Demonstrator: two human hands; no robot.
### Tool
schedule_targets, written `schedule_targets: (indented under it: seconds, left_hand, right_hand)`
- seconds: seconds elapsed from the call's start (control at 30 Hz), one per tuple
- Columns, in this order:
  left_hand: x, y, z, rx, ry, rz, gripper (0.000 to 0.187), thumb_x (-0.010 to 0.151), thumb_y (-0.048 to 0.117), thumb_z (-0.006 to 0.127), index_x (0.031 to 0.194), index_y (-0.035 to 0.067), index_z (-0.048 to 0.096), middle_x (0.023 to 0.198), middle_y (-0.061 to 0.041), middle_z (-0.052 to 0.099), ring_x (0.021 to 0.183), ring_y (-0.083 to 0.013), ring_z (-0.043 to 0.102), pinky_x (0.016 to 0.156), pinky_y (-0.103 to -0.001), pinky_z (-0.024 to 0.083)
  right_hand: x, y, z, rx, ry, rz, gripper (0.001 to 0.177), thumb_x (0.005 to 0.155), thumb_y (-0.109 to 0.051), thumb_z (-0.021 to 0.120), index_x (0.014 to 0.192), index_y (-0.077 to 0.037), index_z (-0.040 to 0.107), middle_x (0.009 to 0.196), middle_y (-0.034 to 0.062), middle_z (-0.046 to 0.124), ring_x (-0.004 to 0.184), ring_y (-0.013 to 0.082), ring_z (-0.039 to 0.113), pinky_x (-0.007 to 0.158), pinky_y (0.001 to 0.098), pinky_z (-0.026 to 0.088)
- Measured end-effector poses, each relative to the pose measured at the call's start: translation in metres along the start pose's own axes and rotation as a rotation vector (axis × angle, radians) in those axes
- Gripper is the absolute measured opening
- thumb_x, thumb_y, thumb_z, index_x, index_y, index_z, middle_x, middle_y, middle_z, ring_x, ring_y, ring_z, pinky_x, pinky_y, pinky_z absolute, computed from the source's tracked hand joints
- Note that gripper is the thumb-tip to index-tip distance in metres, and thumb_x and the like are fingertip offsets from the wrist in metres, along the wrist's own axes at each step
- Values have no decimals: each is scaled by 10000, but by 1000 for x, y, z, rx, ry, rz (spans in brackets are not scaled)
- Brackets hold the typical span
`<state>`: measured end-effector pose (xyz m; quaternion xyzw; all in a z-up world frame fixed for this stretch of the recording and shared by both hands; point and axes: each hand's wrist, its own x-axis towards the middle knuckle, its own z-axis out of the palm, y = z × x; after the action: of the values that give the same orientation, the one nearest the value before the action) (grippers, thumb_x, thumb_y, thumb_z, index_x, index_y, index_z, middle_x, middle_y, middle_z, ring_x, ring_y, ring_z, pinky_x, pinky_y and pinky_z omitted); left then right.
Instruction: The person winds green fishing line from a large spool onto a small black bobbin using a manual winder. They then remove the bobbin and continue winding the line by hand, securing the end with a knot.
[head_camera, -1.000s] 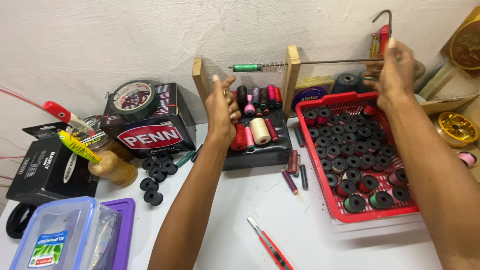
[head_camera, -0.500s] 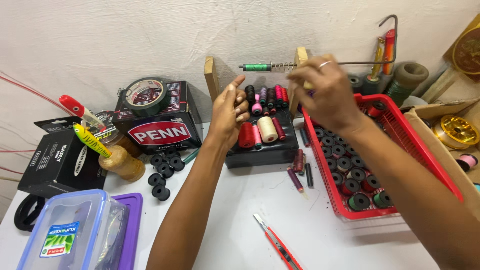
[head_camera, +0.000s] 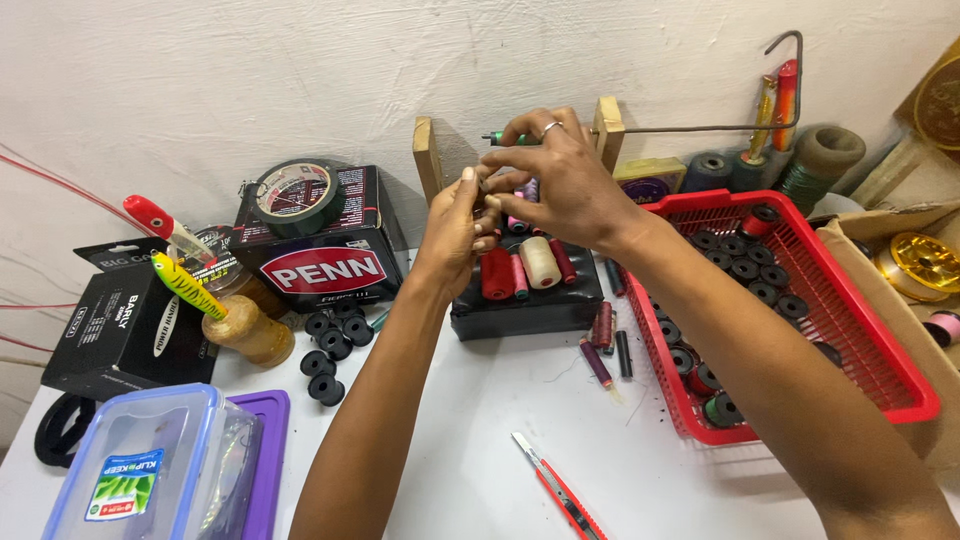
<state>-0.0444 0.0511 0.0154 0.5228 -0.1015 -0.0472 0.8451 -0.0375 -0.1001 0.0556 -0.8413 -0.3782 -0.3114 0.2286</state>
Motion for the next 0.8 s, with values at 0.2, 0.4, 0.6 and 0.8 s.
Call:
schedule_targets:
  seconds: [0.2,0.4,0.6,0.8]
  left_hand:
    - [17,-22,-30,-20,-106,-46,426,952,364,476,1265,77,509,779,12,478,465,2,346,313,-112,302]
    - [11,-8,-15,48,46,-48,345,816,401,589,1030,131,563,656,59,476,420,5,246,318,-139,157]
    - [16,-5,-8,-70,182,-9,371,766,226,675,1100,77,614,946,-92,703,498,-11,495,296,-133,221]
    - [39,-20,17,-156,545,105,286,760,245,683,990,87,615,949,-77,716,402,-14,415,280,-183,191]
  right_hand:
    - [4,10,16,15,-39,16,276,700,-190,774,956,-215,675,1051,-10,504,1062,256,409,869,385,330]
    - [9,8,9,-127,71,-73,218,744,-238,801,925,-180,695,1034,26,548,1000,297,425,767,444,322]
    - [9,6,8,-259,110,-127,274,724,-188,808,965,-159,680,1084,79,540,1025,316,437,742,455,329]
    - [-9,38,-24,-392,149,41,322,826,-205,743,1109,-67,676,1054,155,589,1014,316,475,819,443,383]
